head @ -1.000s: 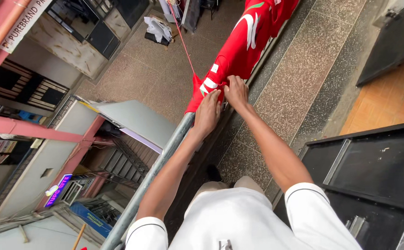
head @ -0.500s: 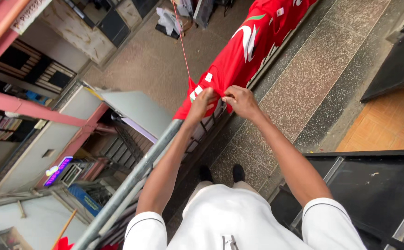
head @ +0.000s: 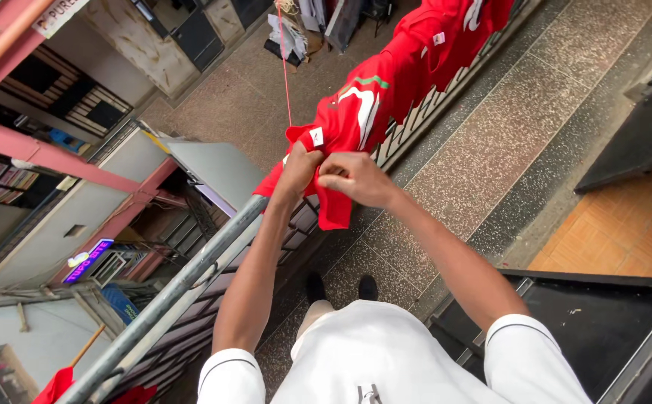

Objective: The person repeatedly takes red t-shirts from a metal rail, unfolds them, and hangs them back on the rail. The person handles the shirts one at a time, smoothing and positioning each garment before placing it on the rail.

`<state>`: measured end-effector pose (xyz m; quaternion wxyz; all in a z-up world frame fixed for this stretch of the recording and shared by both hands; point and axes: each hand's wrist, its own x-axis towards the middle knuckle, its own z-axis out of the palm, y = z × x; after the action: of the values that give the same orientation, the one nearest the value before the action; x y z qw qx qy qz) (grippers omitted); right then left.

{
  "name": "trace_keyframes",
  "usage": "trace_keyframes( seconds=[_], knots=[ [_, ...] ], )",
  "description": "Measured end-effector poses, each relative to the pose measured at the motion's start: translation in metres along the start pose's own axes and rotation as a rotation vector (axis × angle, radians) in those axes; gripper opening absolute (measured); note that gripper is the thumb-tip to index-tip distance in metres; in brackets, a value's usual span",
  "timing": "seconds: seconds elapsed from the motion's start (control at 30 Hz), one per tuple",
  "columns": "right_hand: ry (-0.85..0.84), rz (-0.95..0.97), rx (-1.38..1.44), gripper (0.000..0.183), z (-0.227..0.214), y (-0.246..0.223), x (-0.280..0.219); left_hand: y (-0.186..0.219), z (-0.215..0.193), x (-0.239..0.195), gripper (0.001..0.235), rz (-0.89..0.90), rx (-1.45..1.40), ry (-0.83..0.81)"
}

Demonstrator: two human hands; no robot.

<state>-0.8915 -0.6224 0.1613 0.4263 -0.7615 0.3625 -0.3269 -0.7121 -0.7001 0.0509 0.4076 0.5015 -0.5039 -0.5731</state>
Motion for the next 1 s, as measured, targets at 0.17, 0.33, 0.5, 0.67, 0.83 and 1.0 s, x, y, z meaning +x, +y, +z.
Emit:
trace_keyframes(
  seconds=[0.17,0.33,0.5,0.67,0.83,1.0],
  knots=[
    [0.166,-0.362,0.048,0.024,-0.049,-0.046,0.008,0.117,0.008,-0.059,0.03,0.286,0.466,-0.037],
    [0.046,-0.469,0.142,0.054,-0.081,-0.125,0.007,0.212,0.007,-0.135,0.012,0.251,0.266,-0.522],
    [-0.621,-0.574,0.549,0.101,-0.051,-0.128,0.019,0.247,0.011,-0.19,0.036,0.41,0.362,-0.89],
    [-0.774,-0.247,0.787,0.098,-0.018,-0.102,0.044,0.277,-0.034,-0.232,0.011,0.382,0.405,-0.645],
    [-0.884,-0.308,0.888,0.071,0.034,-0.093,0.049,0.29,-0.087,-0.299,0.034,0.258,0.431,-0.401],
    [-1.053,-0.372,1.04,0.039,0.068,-0.214,0.026,0.293,-0.122,-0.388,0.03,0.504,0.586,-0.298]
  ],
)
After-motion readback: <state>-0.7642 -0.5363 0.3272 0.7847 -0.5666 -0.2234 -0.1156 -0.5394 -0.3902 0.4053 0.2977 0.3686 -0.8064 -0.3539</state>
